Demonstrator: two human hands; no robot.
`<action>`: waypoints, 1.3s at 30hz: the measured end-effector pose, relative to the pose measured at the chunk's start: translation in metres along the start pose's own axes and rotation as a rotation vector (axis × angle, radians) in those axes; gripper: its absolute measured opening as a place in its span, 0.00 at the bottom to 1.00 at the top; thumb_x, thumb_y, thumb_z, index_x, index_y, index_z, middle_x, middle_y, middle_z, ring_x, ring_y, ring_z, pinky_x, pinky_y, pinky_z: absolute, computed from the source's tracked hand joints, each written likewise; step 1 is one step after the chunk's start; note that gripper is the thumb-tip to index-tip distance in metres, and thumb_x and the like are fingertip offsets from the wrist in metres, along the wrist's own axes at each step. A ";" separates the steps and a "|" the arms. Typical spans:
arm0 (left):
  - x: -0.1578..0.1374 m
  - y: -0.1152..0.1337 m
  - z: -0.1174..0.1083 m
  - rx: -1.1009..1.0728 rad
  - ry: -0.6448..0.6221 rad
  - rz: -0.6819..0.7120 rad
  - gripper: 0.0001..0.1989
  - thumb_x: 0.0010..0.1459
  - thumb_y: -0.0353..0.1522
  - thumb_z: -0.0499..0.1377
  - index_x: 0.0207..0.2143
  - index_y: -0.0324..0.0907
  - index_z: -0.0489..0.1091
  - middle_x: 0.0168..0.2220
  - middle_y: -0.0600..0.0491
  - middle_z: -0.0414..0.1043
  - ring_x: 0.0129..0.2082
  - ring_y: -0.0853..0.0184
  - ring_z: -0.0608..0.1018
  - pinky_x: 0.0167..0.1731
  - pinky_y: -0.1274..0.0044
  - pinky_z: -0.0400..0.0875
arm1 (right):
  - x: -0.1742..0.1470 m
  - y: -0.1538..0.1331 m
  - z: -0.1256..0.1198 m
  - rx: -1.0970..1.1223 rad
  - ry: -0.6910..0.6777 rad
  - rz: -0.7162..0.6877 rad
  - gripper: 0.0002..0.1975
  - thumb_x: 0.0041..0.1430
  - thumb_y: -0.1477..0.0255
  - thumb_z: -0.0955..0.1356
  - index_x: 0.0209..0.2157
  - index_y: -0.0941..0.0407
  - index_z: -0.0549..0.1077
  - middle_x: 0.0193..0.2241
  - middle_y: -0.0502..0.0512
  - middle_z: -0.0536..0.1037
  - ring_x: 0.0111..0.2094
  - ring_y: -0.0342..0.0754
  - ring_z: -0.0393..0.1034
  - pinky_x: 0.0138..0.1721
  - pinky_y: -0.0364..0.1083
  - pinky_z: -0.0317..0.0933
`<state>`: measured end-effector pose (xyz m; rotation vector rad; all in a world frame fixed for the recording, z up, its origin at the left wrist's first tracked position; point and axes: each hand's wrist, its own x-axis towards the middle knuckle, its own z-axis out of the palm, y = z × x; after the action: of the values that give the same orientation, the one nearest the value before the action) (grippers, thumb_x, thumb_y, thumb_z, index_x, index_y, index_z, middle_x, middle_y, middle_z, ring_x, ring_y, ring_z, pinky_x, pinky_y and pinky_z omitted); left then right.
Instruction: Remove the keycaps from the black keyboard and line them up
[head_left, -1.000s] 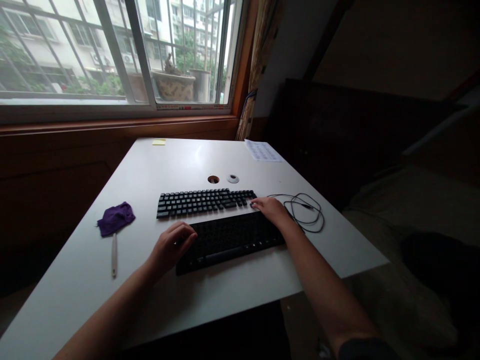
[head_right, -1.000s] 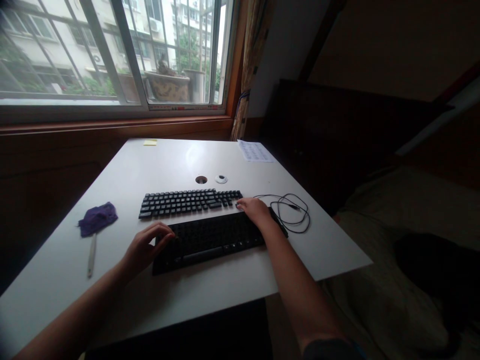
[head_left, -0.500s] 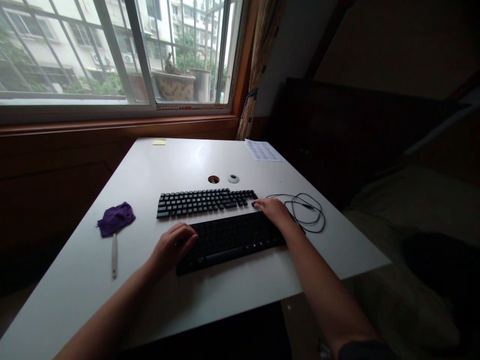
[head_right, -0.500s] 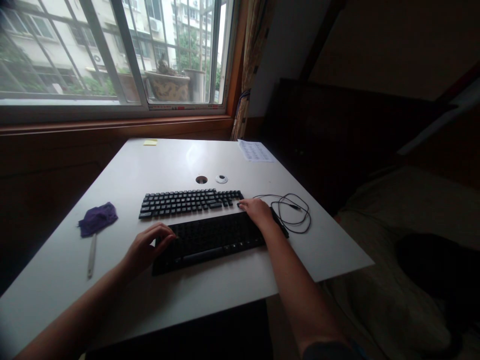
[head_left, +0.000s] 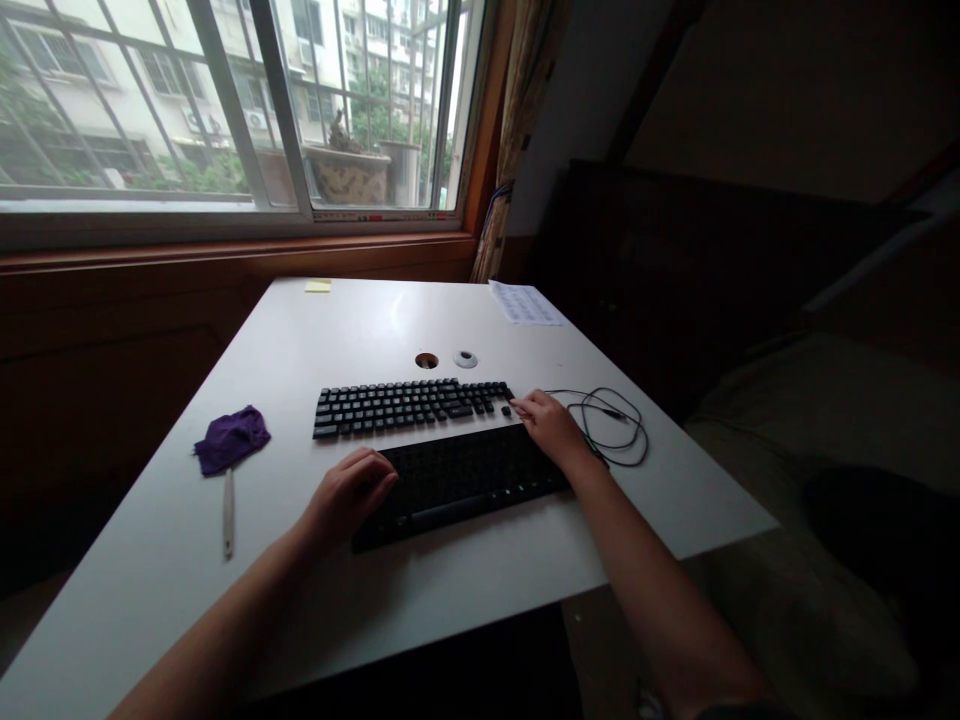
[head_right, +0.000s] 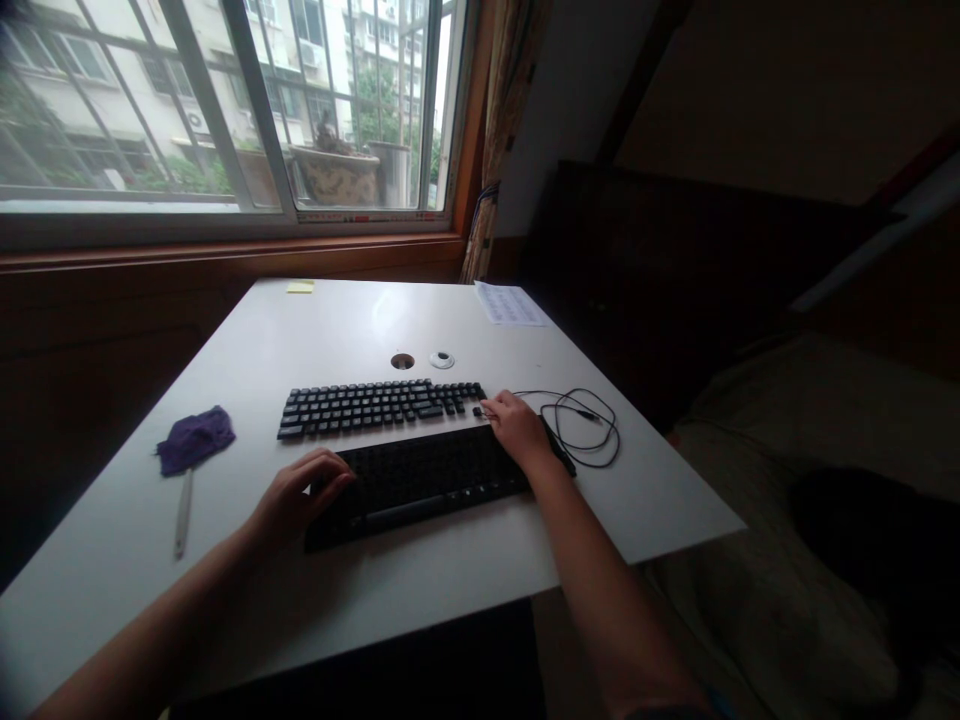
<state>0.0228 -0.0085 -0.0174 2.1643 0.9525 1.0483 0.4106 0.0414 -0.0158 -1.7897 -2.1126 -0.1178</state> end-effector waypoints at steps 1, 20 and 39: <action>0.000 0.000 0.000 0.003 -0.001 0.004 0.09 0.63 0.36 0.58 0.30 0.42 0.71 0.32 0.49 0.73 0.33 0.66 0.75 0.36 0.75 0.71 | -0.003 -0.001 0.000 -0.006 0.011 -0.034 0.15 0.65 0.74 0.64 0.49 0.52 0.78 0.43 0.58 0.78 0.46 0.51 0.71 0.49 0.48 0.65; -0.001 -0.003 0.001 0.041 -0.010 0.084 0.07 0.64 0.32 0.57 0.32 0.41 0.69 0.32 0.50 0.72 0.32 0.67 0.75 0.35 0.76 0.71 | -0.001 -0.014 0.006 -0.071 -0.058 -0.113 0.16 0.65 0.72 0.63 0.52 0.52 0.75 0.51 0.53 0.76 0.49 0.53 0.67 0.50 0.50 0.65; -0.001 -0.003 0.002 0.062 0.001 0.139 0.06 0.64 0.30 0.57 0.32 0.40 0.69 0.32 0.51 0.72 0.32 0.68 0.75 0.34 0.77 0.71 | -0.003 -0.011 -0.004 0.047 0.075 -0.115 0.16 0.67 0.70 0.63 0.52 0.53 0.75 0.49 0.58 0.75 0.50 0.54 0.68 0.54 0.52 0.63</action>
<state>0.0226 -0.0083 -0.0211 2.3091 0.8552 1.0984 0.4009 0.0355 -0.0114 -1.6123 -2.1462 -0.1605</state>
